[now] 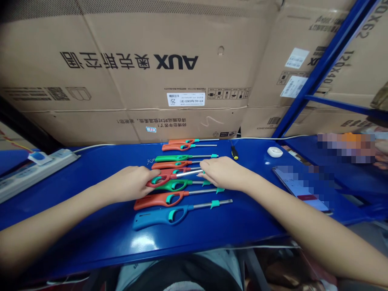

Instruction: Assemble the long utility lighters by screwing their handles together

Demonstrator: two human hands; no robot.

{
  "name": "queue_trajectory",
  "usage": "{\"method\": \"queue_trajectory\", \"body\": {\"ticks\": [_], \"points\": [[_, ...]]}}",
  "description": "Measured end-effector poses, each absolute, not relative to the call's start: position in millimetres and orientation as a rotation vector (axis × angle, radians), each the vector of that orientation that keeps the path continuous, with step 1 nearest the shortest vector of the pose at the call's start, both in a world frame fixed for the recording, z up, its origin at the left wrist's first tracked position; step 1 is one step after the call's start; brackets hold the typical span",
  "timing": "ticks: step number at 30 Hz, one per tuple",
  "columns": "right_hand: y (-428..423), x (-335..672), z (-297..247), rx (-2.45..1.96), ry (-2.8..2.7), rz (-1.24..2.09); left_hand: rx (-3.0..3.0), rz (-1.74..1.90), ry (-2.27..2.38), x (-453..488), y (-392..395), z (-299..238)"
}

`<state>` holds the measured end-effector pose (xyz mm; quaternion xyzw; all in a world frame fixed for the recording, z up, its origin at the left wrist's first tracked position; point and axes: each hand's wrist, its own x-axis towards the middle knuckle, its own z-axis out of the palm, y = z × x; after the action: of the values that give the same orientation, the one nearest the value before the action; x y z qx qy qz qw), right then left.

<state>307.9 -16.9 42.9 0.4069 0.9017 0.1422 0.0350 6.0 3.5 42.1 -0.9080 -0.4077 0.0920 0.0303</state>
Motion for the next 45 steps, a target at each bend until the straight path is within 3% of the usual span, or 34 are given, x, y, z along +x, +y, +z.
{"method": "queue_trajectory", "body": {"ticks": [14, 21, 27, 37, 42, 45], "points": [[-17.4, 316.6, 51.2, 1.260, 2.826, 0.494, -3.846, -0.222, -1.564, 18.8, 23.8, 53.4], [-16.8, 323.7, 50.2, 1.190, 2.880, 0.529, -3.979, -0.398, -1.995, 24.1, 21.8, 37.2], [-19.0, 323.4, 42.5, 1.133, 2.847, 0.686, -3.980, -0.326, -2.181, 26.1, 16.6, 33.3], [-24.7, 276.1, 39.5, 0.980, 2.880, 0.694, -3.894, -0.320, -1.969, 47.8, 15.8, 44.7], [17.3, 290.3, 37.6, 1.151, 2.872, 0.516, -3.707, -0.342, -1.847, 44.3, 57.1, 51.6], [53.3, 296.4, 39.2, 1.307, 2.930, 0.219, -3.595, -0.316, -1.701, 48.2, 87.5, 51.2]]}}
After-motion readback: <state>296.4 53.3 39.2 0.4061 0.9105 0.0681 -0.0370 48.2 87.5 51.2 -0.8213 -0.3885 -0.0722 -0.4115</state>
